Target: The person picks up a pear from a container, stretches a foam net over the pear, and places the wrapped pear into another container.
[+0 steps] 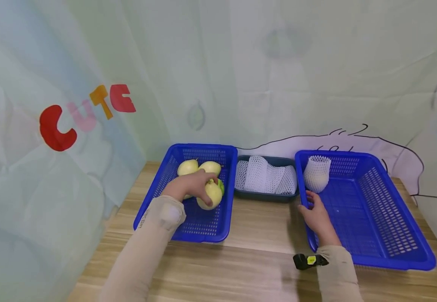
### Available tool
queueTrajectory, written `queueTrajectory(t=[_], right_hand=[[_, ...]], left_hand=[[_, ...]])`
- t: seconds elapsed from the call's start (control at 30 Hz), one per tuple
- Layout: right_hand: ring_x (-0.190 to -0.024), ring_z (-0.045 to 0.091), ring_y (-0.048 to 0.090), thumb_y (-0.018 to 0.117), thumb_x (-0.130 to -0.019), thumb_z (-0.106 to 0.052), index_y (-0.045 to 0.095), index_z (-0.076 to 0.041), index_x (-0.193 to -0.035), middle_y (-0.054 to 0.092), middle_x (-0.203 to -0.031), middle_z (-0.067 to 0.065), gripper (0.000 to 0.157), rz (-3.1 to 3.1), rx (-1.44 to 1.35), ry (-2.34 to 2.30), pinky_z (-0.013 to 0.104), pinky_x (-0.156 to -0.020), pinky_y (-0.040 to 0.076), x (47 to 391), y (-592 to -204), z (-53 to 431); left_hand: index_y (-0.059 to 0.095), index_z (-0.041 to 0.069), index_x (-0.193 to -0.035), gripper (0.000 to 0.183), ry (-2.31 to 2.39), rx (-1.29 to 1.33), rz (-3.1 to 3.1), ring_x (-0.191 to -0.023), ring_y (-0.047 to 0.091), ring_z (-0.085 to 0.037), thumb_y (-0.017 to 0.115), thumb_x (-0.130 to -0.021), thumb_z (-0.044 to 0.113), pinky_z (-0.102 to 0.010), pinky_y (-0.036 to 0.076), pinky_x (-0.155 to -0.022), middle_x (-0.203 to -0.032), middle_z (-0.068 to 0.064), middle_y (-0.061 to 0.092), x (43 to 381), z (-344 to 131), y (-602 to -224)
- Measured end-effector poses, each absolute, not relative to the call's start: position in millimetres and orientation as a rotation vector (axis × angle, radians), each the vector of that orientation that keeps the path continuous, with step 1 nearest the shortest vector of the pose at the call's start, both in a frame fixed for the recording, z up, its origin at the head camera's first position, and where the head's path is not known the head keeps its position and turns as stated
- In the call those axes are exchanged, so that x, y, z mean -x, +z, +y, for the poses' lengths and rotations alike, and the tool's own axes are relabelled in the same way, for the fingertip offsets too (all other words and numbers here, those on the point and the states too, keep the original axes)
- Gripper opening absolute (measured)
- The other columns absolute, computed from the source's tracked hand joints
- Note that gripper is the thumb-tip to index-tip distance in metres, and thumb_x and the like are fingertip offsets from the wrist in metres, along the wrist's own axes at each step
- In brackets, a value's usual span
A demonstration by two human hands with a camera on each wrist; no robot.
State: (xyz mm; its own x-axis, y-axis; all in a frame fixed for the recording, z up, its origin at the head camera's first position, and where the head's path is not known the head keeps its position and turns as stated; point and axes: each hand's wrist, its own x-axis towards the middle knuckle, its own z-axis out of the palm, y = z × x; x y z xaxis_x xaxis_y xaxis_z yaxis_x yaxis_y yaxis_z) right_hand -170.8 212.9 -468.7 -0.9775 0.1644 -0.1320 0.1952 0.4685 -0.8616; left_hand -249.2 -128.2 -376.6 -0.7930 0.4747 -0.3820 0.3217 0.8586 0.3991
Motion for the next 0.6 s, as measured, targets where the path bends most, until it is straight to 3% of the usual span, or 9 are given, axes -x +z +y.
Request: queueTrajectory(t=[0.17,0.3,0.43,0.6], right_hand=[[-0.115,0.047,0.041,0.05,-0.086,-0.004,0.025,0.008,-0.137,0.035,-0.132,0.034,0.058,2.68,-0.313,-1.569,0.053,-0.092,0.038,172,-468,214],[-0.114,0.047,0.041,0.05,-0.087,-0.004,0.026,0.008,-0.137,0.035,-0.131,0.034,0.057,2.684,-0.312,-1.57,0.054,-0.091,0.038,172,-468,213],[-0.114,0.047,0.042,0.05,-0.087,-0.004,0.026,0.008,-0.137,0.035,-0.132,0.035,0.057,2.679,-0.307,-1.58,0.053,-0.091,0.038,170,-469,212],[-0.115,0.047,0.041,0.05,-0.087,-0.004,0.025,0.008,-0.137,0.035,-0.132,0.034,0.058,2.673,-0.316,-1.576,0.053,-0.092,0.038,170,-468,213]], left_hand=[[0.054,0.02,-0.123,0.064,0.657,-0.665,2.725,-0.1,0.043,-0.03,0.079,-0.065,0.025,-0.043,0.04,-0.081,-0.12,-0.012,0.049,241,-130,-375],[0.053,0.017,-0.127,0.067,0.896,-0.678,2.78,-0.108,0.041,-0.029,0.077,-0.065,0.022,-0.044,0.037,-0.088,-0.128,-0.009,0.048,229,-129,-380],[0.049,0.012,-0.129,0.07,1.114,-0.646,2.751,-0.107,0.045,-0.024,0.076,-0.065,0.017,-0.04,0.041,-0.088,-0.128,-0.012,0.045,216,-126,-384],[0.033,0.006,-0.133,0.08,1.308,-0.571,2.685,-0.101,0.048,-0.024,0.076,-0.065,0.013,-0.039,0.043,-0.085,-0.127,-0.014,0.043,204,-117,-386]])
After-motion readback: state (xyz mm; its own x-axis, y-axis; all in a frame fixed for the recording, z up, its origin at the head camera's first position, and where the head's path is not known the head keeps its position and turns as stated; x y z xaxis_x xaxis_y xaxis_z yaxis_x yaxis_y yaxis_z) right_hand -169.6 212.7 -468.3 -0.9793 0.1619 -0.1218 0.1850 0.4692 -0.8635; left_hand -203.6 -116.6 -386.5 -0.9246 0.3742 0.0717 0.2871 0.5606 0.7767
